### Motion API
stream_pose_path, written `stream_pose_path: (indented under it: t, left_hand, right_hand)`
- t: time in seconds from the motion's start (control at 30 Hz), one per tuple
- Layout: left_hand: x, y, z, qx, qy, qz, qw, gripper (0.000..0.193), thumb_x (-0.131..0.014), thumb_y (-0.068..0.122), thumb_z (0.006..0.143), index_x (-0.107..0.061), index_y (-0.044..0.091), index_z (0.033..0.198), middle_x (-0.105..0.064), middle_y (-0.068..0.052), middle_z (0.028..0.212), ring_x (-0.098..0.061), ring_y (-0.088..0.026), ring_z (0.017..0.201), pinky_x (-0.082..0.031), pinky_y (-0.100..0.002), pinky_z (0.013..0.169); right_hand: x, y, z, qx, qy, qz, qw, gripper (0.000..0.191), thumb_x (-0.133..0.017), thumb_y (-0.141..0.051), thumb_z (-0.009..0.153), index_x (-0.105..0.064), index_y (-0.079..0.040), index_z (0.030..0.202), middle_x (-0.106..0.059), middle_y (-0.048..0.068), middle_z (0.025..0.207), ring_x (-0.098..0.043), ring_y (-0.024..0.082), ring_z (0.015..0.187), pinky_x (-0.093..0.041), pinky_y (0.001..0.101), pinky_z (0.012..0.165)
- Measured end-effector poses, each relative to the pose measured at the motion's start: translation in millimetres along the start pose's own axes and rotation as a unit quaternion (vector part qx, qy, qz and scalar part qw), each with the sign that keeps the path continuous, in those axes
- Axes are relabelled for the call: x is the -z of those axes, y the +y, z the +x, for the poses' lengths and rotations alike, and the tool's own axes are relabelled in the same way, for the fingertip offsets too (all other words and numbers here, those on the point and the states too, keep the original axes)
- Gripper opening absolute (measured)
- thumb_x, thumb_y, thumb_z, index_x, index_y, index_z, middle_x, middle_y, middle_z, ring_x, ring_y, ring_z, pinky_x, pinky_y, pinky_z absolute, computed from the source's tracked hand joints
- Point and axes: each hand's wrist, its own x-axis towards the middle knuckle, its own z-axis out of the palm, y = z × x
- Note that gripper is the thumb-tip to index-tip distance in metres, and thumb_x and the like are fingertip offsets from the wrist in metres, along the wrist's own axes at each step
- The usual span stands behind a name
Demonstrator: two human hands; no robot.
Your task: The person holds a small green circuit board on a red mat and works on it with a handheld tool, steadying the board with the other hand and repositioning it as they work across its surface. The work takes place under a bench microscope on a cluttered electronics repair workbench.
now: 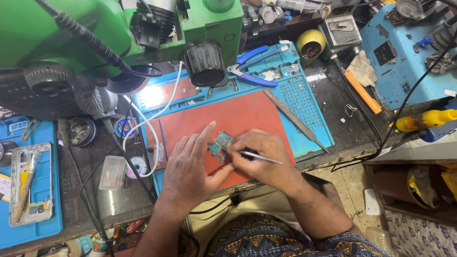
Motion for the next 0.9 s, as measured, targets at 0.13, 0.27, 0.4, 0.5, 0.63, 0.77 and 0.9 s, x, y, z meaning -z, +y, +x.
stream_pose_path:
  t: [0.13, 0.27, 0.4, 0.5, 0.63, 0.77, 0.9]
  left_hand:
    - [-0.1, 0.0, -0.3, 0.01, -0.003, -0.006, 1.0, 0.096, -0.089, 0.036, 0.072, -0.042, 0.004, 0.148, -0.064, -0.012, 0.108, -0.061, -0.032, 0.102, -0.048, -0.047, 0.091]
    - [0.4, 0.1, 0.0, 0.002, 0.0, 0.0, 1.0, 0.096, -0.088, 0.033, 0.07, -0.042, 0.003, 0.148, -0.063, -0.013, 0.111, -0.061, -0.034, 0.102, -0.048, -0.047, 0.091]
    - [0.0, 0.0, 0.0, -0.002, 0.001, -0.002, 1.0, 0.096, -0.088, 0.033, 0.07, -0.042, 0.003, 0.148, -0.063, -0.013, 0.11, -0.061, -0.034, 0.103, -0.048, -0.047, 0.091]
    - [-0.1, 0.1, -0.1, 0.013, -0.008, -0.006, 1.0, 0.095, -0.088, 0.035, 0.071, -0.042, 0.003, 0.148, -0.064, -0.012, 0.109, -0.061, -0.033, 0.102, -0.048, -0.047, 0.091]
    - [0.3, 0.1, -0.2, 0.002, -0.003, 0.0, 1.0, 0.096, -0.088, 0.033, 0.07, -0.041, 0.003, 0.148, -0.063, -0.014, 0.111, -0.061, -0.035, 0.103, -0.047, -0.047, 0.092]
    - [0.9, 0.6, 0.3, 0.005, -0.004, -0.006, 1.0, 0.096, -0.088, 0.035, 0.071, -0.042, 0.003, 0.148, -0.063, -0.014, 0.111, -0.061, -0.035, 0.103, -0.048, -0.047, 0.092]
    - [0.9, 0.9, 0.8, -0.004, 0.009, 0.0, 1.0, 0.095, -0.088, 0.035, 0.072, -0.042, 0.003, 0.148, -0.063, -0.015, 0.113, -0.061, -0.035, 0.104, -0.048, -0.047, 0.092]
  right_hand:
    - [-0.5, 0.4, 0.5, 0.001, 0.029, -0.042, 0.999, 0.013, -0.079, -0.006, 0.081, -0.074, -0.005, 0.092, -0.078, 0.006, 0.094, -0.074, 0.02, 0.085, -0.058, 0.0317, 0.076]
    - [-0.1, 0.8, 0.2, 0.002, -0.006, -0.01, 1.0, 0.012, -0.079, -0.007, 0.081, -0.073, -0.006, 0.092, -0.078, 0.006, 0.094, -0.075, 0.02, 0.086, -0.059, 0.031, 0.076]
    - [-0.6, 1.2, 0.1, 0.014, 0.002, -0.002, 1.0, 0.012, -0.079, -0.007, 0.082, -0.072, -0.005, 0.093, -0.077, 0.006, 0.095, -0.075, 0.02, 0.088, -0.06, 0.0306, 0.077]
    - [-1.0, 0.9, -0.4, 0.003, 0.009, -0.016, 1.0, 0.011, -0.079, -0.006, 0.082, -0.073, -0.005, 0.092, -0.078, 0.006, 0.093, -0.075, 0.019, 0.086, -0.06, 0.0305, 0.075]
    - [-0.7, 0.9, -0.5, 0.009, -0.013, 0.005, 1.0, 0.013, -0.079, -0.006, 0.082, -0.072, -0.004, 0.092, -0.078, 0.007, 0.093, -0.074, 0.02, 0.085, -0.059, 0.0303, 0.073]
    - [-1.2, 0.1, 0.0, 0.009, 0.017, -0.021, 1.0, 0.012, -0.08, -0.006, 0.083, -0.073, -0.005, 0.092, -0.078, 0.007, 0.094, -0.074, 0.019, 0.085, -0.059, 0.0303, 0.075]
    - [-1.8, -0.7, 0.3, -0.009, 0.023, -0.009, 1.0, 0.012, -0.08, -0.006, 0.083, -0.074, -0.005, 0.093, -0.078, 0.007, 0.092, -0.074, 0.019, 0.084, -0.059, 0.0299, 0.073]
